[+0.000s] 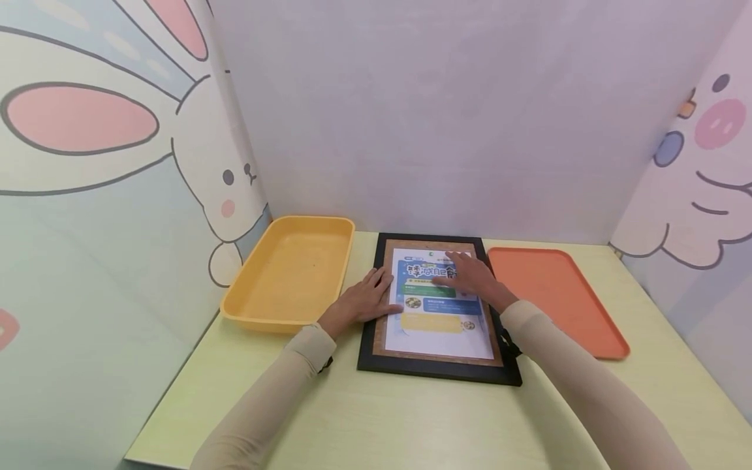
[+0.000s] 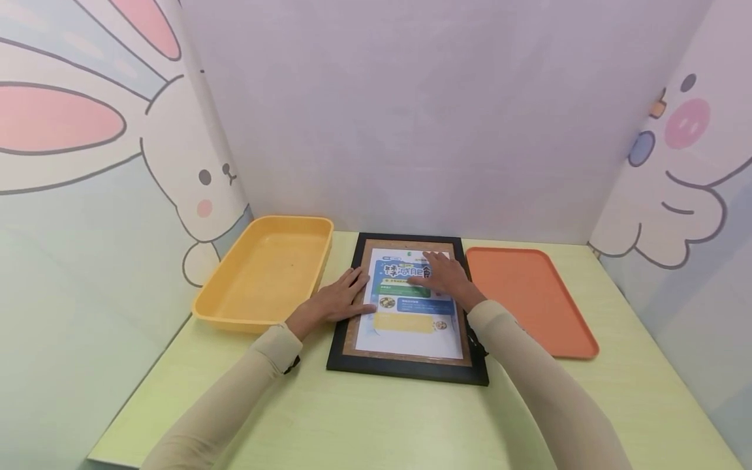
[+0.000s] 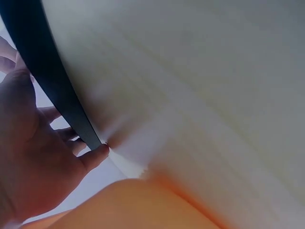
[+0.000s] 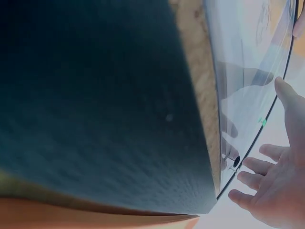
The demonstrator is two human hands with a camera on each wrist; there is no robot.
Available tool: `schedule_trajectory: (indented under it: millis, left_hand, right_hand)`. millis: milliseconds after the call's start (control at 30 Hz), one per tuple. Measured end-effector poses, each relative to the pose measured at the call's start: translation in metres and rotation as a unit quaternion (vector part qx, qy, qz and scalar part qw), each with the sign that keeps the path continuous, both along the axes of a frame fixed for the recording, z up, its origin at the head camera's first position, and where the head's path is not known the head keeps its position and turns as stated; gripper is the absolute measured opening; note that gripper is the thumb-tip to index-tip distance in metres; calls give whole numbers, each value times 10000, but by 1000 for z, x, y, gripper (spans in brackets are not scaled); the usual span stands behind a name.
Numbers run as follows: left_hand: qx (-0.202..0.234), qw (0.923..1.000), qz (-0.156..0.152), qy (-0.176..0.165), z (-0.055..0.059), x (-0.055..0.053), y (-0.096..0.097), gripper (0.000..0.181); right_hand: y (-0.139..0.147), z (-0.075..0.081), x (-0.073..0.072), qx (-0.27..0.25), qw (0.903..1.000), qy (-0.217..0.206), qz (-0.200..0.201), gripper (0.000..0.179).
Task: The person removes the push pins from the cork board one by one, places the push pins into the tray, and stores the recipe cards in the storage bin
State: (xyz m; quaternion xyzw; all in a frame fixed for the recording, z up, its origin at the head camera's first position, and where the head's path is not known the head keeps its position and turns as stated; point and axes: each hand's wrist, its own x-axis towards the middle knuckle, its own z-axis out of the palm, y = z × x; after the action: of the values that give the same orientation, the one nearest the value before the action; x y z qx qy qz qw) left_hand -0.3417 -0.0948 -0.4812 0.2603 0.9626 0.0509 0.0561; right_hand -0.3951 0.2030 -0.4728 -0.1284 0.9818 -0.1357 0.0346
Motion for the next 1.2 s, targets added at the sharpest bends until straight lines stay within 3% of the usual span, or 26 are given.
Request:
schedule_trajectory:
  millis: [300, 833, 1200]
  left_hand:
    - [-116, 9999, 89, -82, 0, 0, 2, 98]
    - [-206, 9996, 172, -125, 1, -2, 4, 98]
    - [-240, 9993, 202, -182, -2, -4, 5, 99]
  right_hand:
    - [-4, 0, 1, -159, 9998, -68, -105, 100]
    - [-4, -7, -17, -333, 9992, -110, -211, 94]
    - [-7, -6, -19, -556, 9978, -198, -315, 88]
